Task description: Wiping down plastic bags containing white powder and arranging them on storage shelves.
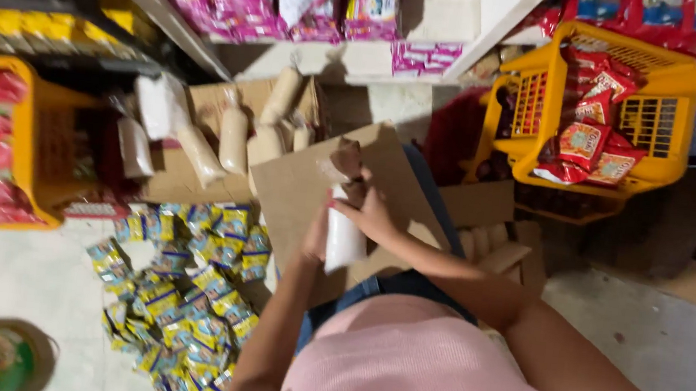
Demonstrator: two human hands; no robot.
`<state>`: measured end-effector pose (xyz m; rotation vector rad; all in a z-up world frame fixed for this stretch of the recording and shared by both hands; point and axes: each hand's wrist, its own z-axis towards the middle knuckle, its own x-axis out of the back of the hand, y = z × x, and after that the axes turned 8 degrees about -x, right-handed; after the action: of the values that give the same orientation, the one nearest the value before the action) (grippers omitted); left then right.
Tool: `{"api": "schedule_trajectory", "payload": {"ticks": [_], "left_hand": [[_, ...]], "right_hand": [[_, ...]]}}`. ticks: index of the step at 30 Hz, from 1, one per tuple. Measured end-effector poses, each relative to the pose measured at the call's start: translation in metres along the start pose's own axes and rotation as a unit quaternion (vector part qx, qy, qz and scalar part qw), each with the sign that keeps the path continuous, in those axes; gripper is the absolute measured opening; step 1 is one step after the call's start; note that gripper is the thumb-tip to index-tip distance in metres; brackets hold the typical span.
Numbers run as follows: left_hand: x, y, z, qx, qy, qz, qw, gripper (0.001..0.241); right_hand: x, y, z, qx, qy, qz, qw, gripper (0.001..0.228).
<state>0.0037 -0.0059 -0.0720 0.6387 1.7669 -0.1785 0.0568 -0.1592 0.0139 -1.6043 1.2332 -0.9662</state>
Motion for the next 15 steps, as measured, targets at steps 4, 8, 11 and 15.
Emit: {"api": "schedule_trajectory", "payload": {"ticks": [4,8,11,15], "left_hand": [[-0.005,0.011,0.000,0.026,0.097,0.126,0.987,0.056],[-0.042,0.022,-0.011,0.105,0.083,0.103,0.986,0.056],[-0.037,0.031,-0.004,0.157,0.078,0.040,0.984,0.071],[-0.061,0.041,-0.021,0.109,0.073,0.093,0.987,0.068]], "right_hand": [[0.011,-0.010,0.020,-0.018,-0.017,-0.026,0.999,0.075],[0.031,0.022,0.054,-0.204,-0.118,-0.228,0.945,0.079],[0.017,0.035,0.083,-0.163,-0.211,-0.361,0.894,0.082],[0.043,0.079,0.056,-0.050,-0.219,-0.331,0.917,0.083]]}}
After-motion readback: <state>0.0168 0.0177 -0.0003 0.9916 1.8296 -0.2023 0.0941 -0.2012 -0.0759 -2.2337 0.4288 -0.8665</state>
